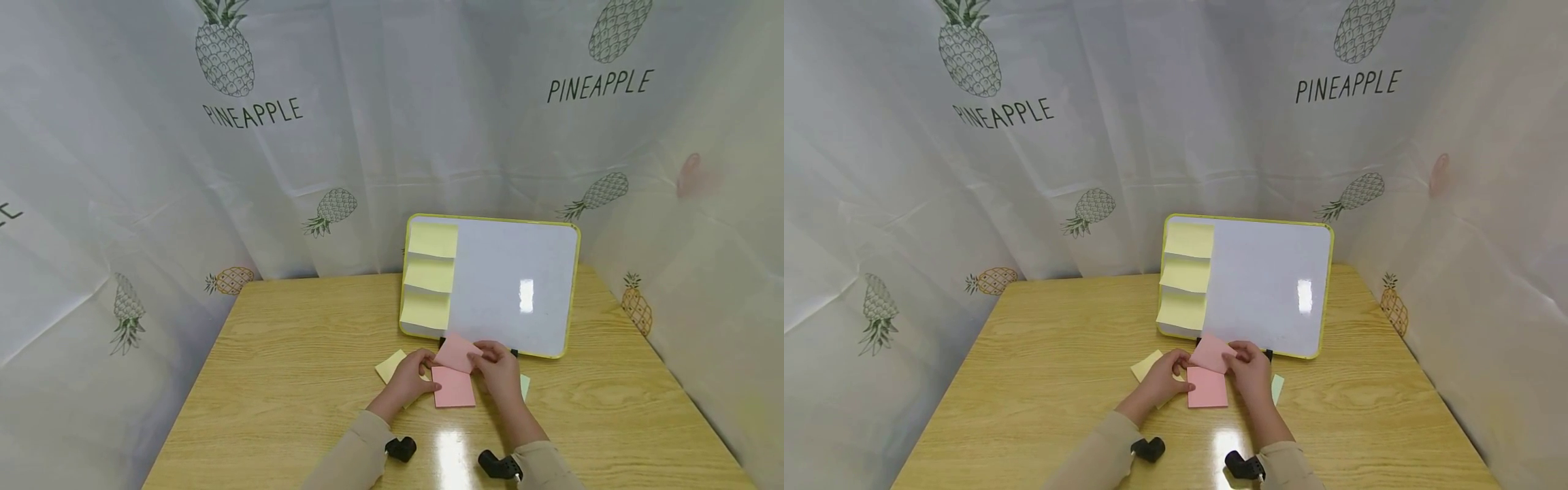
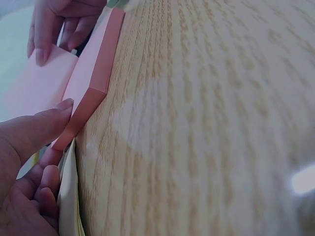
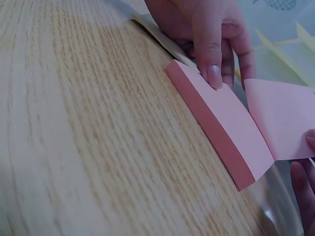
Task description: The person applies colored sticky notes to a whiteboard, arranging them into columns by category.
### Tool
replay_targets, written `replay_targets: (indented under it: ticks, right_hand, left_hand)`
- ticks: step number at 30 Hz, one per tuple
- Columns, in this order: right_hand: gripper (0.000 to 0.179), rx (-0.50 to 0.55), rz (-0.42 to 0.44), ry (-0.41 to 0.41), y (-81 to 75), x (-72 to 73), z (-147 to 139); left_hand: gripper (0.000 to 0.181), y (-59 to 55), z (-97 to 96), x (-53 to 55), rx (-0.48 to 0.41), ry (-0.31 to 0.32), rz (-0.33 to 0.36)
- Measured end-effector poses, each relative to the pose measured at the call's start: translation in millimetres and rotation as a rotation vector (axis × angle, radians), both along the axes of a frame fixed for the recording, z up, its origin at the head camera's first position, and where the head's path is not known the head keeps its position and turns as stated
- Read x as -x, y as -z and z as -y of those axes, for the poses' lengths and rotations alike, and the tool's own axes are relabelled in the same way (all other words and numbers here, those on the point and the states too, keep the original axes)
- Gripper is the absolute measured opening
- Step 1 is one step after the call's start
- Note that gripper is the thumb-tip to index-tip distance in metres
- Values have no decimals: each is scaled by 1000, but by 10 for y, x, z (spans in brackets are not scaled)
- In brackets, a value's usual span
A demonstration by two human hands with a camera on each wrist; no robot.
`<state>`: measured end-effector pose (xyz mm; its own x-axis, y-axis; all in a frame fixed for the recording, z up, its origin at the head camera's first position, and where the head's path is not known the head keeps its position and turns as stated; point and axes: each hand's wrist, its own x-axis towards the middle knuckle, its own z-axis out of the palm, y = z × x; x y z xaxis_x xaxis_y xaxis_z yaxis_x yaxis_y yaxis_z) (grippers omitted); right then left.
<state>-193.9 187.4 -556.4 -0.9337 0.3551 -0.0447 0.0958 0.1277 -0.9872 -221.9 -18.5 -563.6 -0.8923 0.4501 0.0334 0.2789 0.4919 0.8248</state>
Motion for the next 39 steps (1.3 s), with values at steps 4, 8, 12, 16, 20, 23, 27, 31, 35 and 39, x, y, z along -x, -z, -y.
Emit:
replay_targets:
  ticks: [4, 8, 12, 16, 20, 23, 27, 31, 35, 39]
  right_hand:
    - [23, -4, 29, 19, -6, -34, -21]
    - [27, -28, 48, 38, 1, -76, -49]
    - [26, -25, 31, 71, 18, -104, -73]
    - [21, 23, 8, 96, 25, -111, -83]
    - [20, 69, -1, 105, 0, -124, -94]
    - [21, 93, 2, 115, -28, -134, -104]
    - [22, 116, 3, 132, -67, -146, -124]
    - [22, 128, -19, 132, -99, -168, -144]
    - [20, 134, -50, 114, -152, -203, -174]
    - [19, 174, -71, 99, -238, -221, -211]
  left_hand:
    - [50, 1, -1, -5, -7, -2, 4]
    - [50, 8, -2, -6, -12, -4, 3]
    - [47, 27, -2, -4, -15, -6, 6]
    - [46, 42, -4, 1, -7, -8, 8]
    - [47, 48, -4, 7, -6, -8, 12]
    - [46, 46, -2, 8, -7, -8, 18]
    - [46, 34, -9, 8, -8, -8, 23]
    - [45, 27, -17, 3, -6, -13, 29]
    - [45, 9, -16, -6, -6, -14, 38]
    - [45, -43, -6, -15, -17, -7, 67]
